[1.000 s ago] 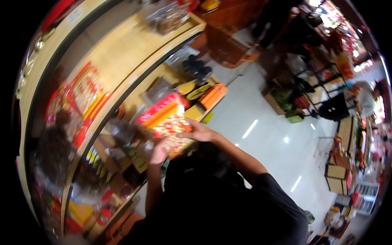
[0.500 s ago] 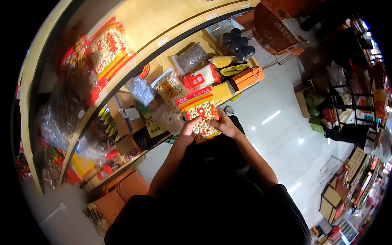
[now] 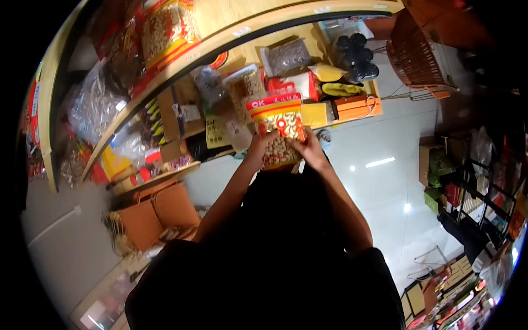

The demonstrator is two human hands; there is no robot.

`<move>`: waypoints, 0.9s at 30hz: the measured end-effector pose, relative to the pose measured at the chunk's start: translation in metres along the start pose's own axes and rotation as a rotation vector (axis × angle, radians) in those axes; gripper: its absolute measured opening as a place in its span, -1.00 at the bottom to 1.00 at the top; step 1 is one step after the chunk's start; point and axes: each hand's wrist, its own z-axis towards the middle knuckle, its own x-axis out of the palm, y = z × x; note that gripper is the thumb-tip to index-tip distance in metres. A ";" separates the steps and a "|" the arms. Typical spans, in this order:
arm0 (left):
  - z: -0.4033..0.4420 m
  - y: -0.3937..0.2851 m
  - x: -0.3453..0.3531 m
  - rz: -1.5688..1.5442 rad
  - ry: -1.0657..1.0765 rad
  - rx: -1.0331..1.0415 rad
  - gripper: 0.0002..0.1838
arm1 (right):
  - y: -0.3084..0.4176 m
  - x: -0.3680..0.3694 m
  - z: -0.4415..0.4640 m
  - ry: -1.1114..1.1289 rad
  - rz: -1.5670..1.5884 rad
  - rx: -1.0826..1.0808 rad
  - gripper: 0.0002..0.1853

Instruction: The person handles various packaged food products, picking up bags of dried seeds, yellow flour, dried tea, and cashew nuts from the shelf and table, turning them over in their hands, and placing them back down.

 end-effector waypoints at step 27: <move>0.016 -0.014 -0.253 0.449 -0.576 0.355 -0.37 | -0.121 0.193 0.129 0.123 -0.557 -0.048 -0.33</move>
